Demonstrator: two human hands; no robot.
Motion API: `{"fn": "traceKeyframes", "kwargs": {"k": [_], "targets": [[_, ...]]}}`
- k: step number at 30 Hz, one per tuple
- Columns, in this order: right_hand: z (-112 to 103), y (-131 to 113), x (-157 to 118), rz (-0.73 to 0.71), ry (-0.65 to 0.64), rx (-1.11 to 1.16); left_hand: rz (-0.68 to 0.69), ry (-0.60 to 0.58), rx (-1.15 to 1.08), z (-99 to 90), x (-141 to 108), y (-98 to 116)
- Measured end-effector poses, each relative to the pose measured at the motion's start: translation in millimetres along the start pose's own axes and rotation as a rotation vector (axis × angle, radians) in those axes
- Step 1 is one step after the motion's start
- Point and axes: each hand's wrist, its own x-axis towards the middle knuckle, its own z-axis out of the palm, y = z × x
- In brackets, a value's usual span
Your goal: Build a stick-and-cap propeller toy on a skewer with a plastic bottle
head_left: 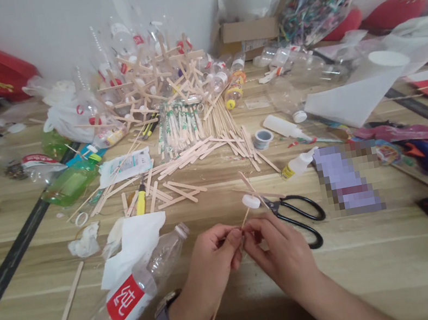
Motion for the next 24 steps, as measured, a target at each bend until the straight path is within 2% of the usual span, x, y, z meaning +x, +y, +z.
{"fn": "traceKeyframes", "kwargs": {"k": [10, 15, 20, 24], "targets": [[-2.4, 0.3, 1.4, 0.188, -0.043, 0.240, -0.044, 0.029, -0.054, -1.2, 0.6, -1.3], [-5.4, -0.1, 3.7, 0.143, -0.032, 0.277, -0.034, 0.019, -0.043, -1.5, 0.2, -0.5], [-8.4, -1.0, 5.7, 0.162, -0.070, 0.297, -0.011, 0.017, -0.006, -2.1, -0.4, -0.5], [-8.9, -0.4, 5.6, 0.133, -0.037, 0.329, 0.006, 0.028, 0.025, -2.1, -0.9, 0.6]]}}
